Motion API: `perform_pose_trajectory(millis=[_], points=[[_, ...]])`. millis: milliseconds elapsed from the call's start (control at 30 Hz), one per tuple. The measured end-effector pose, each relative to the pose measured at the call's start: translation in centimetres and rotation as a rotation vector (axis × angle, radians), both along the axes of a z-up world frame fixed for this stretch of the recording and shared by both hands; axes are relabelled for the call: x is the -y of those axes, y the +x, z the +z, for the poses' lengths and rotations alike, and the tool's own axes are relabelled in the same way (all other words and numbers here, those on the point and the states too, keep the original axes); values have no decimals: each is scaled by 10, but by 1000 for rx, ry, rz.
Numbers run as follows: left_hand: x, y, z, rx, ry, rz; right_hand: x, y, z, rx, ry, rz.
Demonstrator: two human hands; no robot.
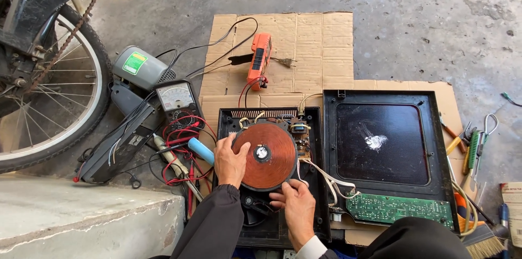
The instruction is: The person uses a power drill to remove screws from a circular copper coil component, then places the coil into an open electronic device chassis. The person then picks up the device's screen panel and sets it aside.
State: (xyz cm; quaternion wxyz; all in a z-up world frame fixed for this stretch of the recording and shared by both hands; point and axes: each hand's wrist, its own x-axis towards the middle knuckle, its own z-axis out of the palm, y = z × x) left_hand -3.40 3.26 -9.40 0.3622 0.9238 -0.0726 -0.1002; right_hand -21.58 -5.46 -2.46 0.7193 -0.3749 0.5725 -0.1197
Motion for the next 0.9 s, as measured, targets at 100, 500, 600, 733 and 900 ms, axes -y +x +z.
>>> perform_pose_trajectory(millis=[100,500,600,733,900], points=[[0,4,-4,36,27,-22,0,1,7,-14,62,-15],[0,0,-14,123,44,-41,-1,-3,4,21,198,-114],[2,-1,-12,104,22,-8,-1,-4,-6,41,228,-140],[2,-3,-6,75,39,-13,-2,-9,-16,85,185,-129],[-3,-9,-6,125,56,-51,-1,-8,-14,63,150,-60]])
